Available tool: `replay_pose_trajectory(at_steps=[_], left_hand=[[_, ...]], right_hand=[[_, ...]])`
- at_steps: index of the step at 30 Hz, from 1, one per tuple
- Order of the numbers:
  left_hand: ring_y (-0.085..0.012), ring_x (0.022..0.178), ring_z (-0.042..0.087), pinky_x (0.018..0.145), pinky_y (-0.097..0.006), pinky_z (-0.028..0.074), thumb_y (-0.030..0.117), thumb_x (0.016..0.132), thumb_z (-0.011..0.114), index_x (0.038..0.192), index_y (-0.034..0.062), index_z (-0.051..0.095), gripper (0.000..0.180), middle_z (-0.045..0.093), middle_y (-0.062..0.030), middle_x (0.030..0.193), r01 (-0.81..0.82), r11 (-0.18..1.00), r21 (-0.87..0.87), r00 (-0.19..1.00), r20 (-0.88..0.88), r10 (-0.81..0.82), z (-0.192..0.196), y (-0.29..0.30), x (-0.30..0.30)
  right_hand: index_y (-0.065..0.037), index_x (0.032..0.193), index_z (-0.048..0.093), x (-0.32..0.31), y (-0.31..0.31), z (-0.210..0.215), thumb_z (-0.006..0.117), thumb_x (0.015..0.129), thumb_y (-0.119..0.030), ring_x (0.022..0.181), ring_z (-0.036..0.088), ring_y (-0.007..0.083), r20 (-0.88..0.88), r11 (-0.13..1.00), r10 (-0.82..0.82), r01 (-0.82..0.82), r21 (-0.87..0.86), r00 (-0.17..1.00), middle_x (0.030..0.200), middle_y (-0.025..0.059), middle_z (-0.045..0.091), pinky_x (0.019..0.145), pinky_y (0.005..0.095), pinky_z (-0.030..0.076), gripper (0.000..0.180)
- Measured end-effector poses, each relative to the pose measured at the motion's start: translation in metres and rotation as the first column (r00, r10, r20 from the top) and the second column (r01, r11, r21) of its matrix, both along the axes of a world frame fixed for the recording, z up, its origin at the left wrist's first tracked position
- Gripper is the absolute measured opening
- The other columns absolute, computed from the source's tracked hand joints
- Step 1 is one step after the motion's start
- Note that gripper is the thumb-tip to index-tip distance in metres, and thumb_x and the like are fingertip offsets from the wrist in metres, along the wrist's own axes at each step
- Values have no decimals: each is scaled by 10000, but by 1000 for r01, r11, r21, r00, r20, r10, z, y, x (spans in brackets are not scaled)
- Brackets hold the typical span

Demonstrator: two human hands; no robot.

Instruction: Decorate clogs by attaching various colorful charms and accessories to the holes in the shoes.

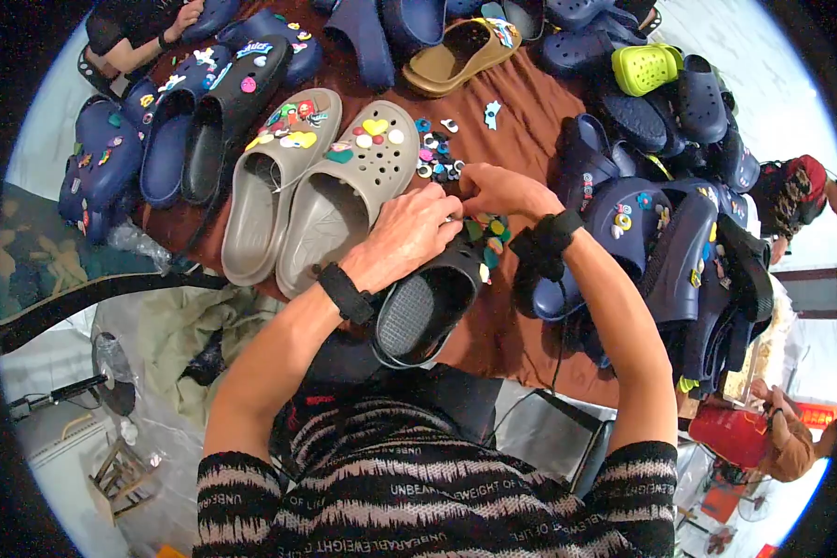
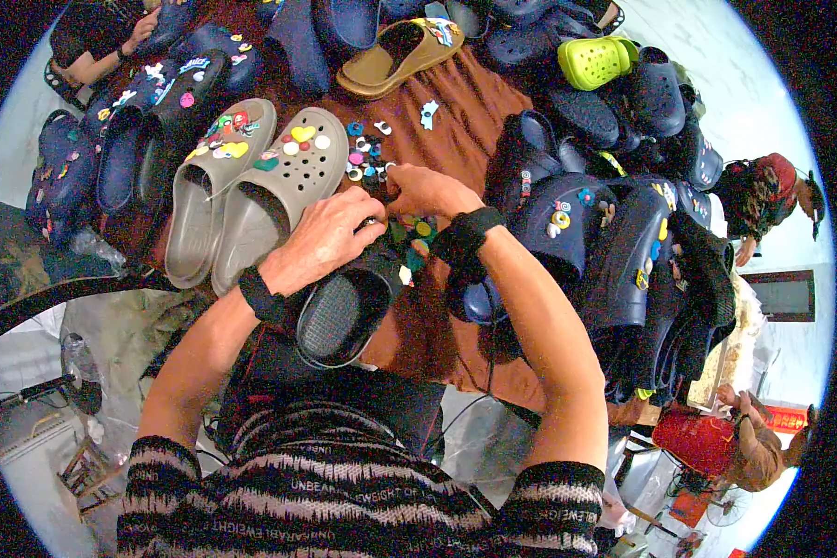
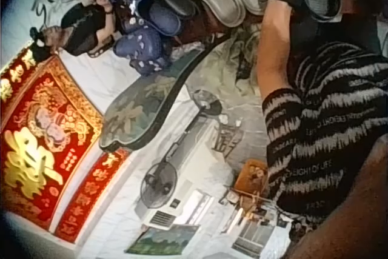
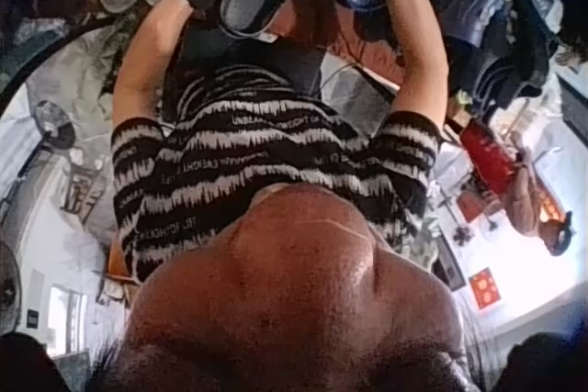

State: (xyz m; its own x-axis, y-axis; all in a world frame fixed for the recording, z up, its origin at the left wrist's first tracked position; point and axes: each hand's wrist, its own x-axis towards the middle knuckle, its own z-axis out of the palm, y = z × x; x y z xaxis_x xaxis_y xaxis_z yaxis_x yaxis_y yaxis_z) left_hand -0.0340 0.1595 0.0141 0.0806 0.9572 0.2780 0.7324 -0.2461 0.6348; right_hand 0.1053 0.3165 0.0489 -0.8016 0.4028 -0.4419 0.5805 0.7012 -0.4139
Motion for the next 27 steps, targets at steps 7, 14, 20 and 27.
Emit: replay_pose_trajectory(at_steps=[7, 14, 20, 27], left_hand=[[-374, 936, 618, 799, -475, 507, 206, 889, 657, 1006, 58, 612, 194, 613, -142, 988, -26, 997, -69, 1000, -6, 25, 3, -1, -2], [-381, 995, 606, 844, -467, 496, 166, 946, 573, 1149, 57, 593, 231, 611, -152, 1051, -50, 999, -5, 987, 155, 50, 2, -5, 1], [-361, 999, 604, 854, -452, 496, 195, 947, 557, 1175, 59, 617, 271, 603, -146, 1055, 59, 997, -42, 995, 80, -55, 6, -7, -3], [-346, 1039, 603, 875, -451, 491, 205, 945, 560, 1157, 74, 632, 260, 622, -135, 1054, 13, 999, -31, 998, 56, -11, 1, -6, -3]], right_hand=[[-20, 983, 651, 8, -17, 1, 718, 791, -326, 976, 665, 370, -116, 974, -168, 182, 132, 979, 1028, 186, 698, 813, 444, 527, 367], [34, 969, 653, 50, 10, -4, 620, 936, -179, 829, 577, 121, -399, 946, -304, 227, -230, 865, 836, 25, 641, 782, 301, 481, 218], [-13, 976, 670, 45, -17, 5, 686, 848, -165, 870, 662, 247, -401, 980, -175, 119, -161, 899, 890, 140, 687, 798, 372, 509, 199], [-59, 1093, 664, 38, -24, 14, 696, 826, -233, 1017, 639, 395, -272, 976, -135, 175, 127, 953, 1051, 204, 682, 866, 461, 504, 320]])
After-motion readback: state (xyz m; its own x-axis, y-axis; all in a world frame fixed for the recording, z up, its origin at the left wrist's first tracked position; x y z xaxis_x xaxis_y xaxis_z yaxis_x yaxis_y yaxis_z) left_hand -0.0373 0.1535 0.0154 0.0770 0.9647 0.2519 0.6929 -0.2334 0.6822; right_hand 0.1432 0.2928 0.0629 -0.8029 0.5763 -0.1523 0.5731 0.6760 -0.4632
